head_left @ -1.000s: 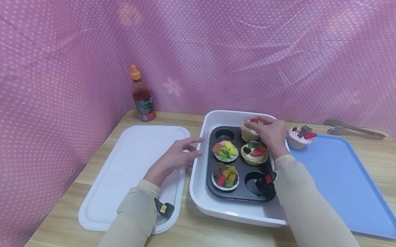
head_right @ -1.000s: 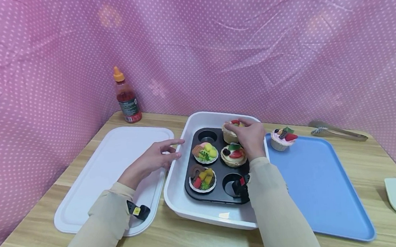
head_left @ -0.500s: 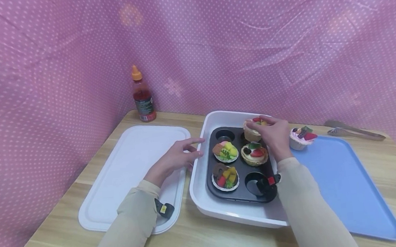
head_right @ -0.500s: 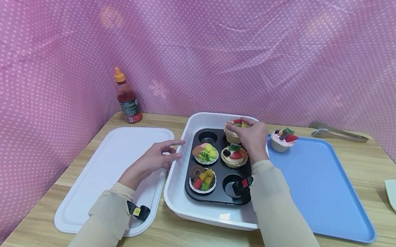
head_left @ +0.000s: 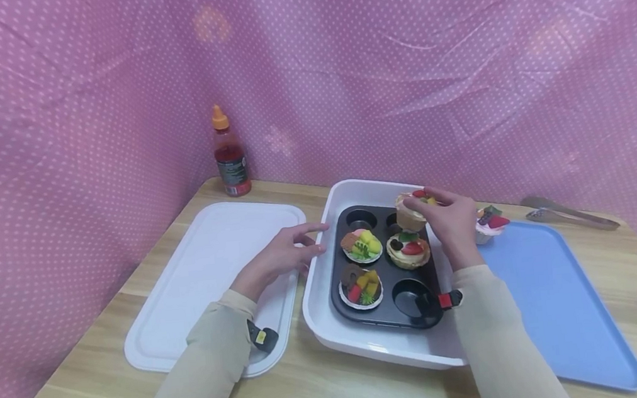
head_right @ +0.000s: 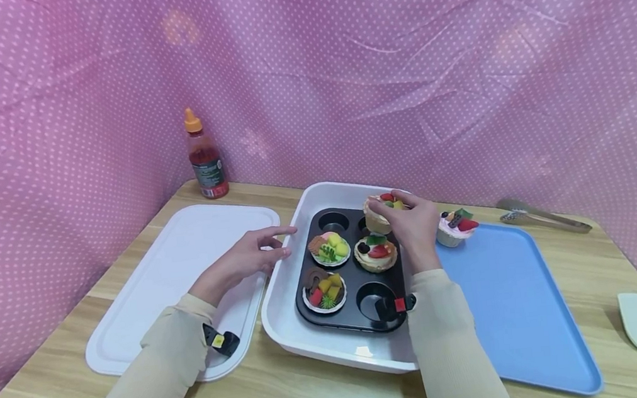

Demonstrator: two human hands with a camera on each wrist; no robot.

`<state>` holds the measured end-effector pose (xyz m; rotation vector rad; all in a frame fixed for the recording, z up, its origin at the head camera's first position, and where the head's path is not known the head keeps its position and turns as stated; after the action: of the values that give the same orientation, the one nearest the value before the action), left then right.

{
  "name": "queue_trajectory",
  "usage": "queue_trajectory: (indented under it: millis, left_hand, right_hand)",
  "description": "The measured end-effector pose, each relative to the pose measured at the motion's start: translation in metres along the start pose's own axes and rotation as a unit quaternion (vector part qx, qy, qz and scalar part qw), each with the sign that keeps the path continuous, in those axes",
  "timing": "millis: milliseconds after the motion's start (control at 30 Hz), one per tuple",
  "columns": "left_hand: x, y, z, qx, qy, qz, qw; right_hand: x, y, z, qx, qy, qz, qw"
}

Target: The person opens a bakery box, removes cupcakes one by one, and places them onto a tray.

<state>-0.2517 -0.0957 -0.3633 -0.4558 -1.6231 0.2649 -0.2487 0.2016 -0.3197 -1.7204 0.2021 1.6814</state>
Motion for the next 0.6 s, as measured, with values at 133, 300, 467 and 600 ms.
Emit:
queue_trajectory:
  millis: [133, 300, 467, 600]
  left_hand:
    - [0.000, 0.000, -0.001, -0.001, -0.002, -0.004, 1.0000]
    - [0.001, -0.001, -0.002, 0.001, -0.005, 0.001, 1.0000]
    - [0.002, -0.001, -0.002, 0.001, -0.005, 0.002, 1.0000]
    - [0.002, -0.001, -0.001, -0.001, -0.005, -0.001, 1.0000]
  right_hand:
    - [0.000, -0.004, -0.003, 0.002, -0.007, 0.006, 1.0000]
    - [-0.001, -0.008, -0.006, 0.009, -0.009, 0.015, 0.9998]
    - [-0.002, -0.011, -0.008, 0.018, -0.006, 0.028, 0.9994]
    - [-0.002, -0.013, -0.010, 0.025, -0.006, 0.043, 0.9988]
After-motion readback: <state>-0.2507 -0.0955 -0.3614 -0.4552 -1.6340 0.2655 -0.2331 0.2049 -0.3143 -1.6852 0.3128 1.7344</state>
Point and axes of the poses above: each hand's wrist, its own z-axis towards the middle knuckle, its own y-axis out of the palm, x = y × z, the point moved 1 cm from there along z, towards the middle knuckle, and after that the axes turned 14 degrees about x, right-handed, at the moved point
